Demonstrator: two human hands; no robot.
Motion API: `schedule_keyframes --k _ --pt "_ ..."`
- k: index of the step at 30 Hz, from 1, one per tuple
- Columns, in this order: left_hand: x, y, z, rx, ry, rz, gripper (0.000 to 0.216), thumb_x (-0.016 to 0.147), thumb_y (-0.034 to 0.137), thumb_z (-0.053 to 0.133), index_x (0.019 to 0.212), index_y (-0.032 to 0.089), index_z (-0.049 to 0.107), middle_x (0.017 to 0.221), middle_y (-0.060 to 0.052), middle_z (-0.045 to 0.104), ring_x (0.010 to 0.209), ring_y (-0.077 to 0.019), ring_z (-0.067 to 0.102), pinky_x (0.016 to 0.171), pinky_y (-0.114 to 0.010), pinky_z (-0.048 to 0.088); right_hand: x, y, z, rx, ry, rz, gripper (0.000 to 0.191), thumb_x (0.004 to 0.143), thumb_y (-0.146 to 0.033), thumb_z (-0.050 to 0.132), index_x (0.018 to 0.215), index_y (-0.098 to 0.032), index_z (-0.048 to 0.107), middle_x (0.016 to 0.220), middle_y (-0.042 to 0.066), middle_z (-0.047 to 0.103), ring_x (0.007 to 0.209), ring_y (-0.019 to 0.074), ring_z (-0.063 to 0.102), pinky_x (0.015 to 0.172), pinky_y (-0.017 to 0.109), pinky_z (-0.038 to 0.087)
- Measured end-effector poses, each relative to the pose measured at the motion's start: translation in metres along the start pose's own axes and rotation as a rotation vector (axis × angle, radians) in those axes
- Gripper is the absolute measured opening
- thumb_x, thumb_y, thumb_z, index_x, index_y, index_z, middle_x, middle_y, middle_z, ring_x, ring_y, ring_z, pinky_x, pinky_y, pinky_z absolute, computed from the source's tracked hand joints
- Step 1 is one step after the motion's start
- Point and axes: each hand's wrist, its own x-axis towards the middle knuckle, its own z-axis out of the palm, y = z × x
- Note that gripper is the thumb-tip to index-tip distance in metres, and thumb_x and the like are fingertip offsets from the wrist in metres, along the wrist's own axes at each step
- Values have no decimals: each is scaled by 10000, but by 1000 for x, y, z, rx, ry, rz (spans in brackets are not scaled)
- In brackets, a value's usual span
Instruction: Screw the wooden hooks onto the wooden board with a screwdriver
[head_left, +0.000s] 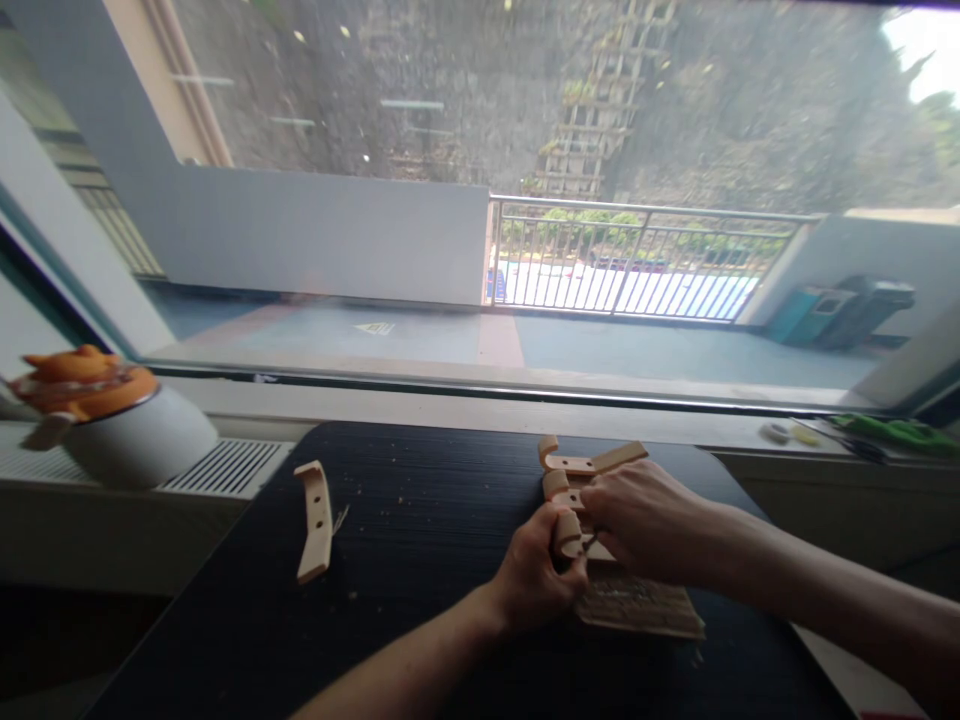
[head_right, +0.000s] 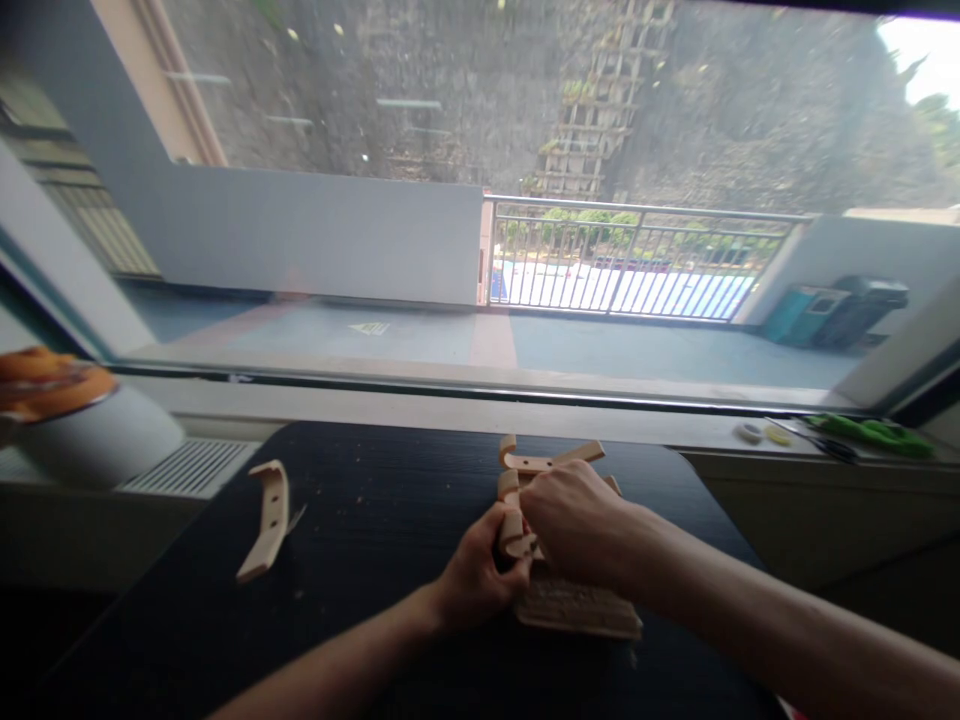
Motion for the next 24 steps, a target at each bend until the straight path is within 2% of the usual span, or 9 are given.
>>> schedule_keyframes --k 3,6,11,15,19,24 --pt "-1 -3 1 16 -8 -5 268 696 47 619 904 184 521 779 42 507 655 -90 439 608 -187 403 -4 5 -3 2 -43 159 164 787 -209 549 760 -146 698 824 124 729 796 264 680 603 302 370" --pt "-2 -5 1 11 -6 9 284 709 39 614 936 186 529 809 37 524 687 -96 469 656 -192 429 -5 3 -6 -18 -37 200 173 795 -222 552 796 -141 705 853 122 735 818 276 688 592 303 370" --pt "-1 -3 0 6 -10 15 308 701 39 627 956 183 534 833 22 545 721 -110 500 685 -202 451 1 -9 -10 -92 -56 84 143 823 -137 577 803 -124 718 868 131 735 824 270 685 597 316 365" --pt "0 -1 -1 1 -9 -4 311 697 55 627 967 180 538 831 20 549 705 -109 492 655 -205 440 2 -14 -2 -164 -44 -64 205 844 -55 530 830 -124 722 880 126 734 818 245 681 546 315 316" --pt "0 0 -1 -20 -11 7 306 676 48 617 946 174 547 829 11 554 710 -113 495 657 -211 438 3 -16 5 -165 -44 -80 258 829 -2 512 822 -145 726 900 90 739 782 234 679 507 321 260" --pt "0 0 0 -41 4 5 305 681 39 619 940 178 538 816 15 549 701 -109 498 663 -207 447 7 -12 6 -78 -32 -80 224 813 -25 538 884 -142 716 889 94 732 806 228 672 543 304 307"
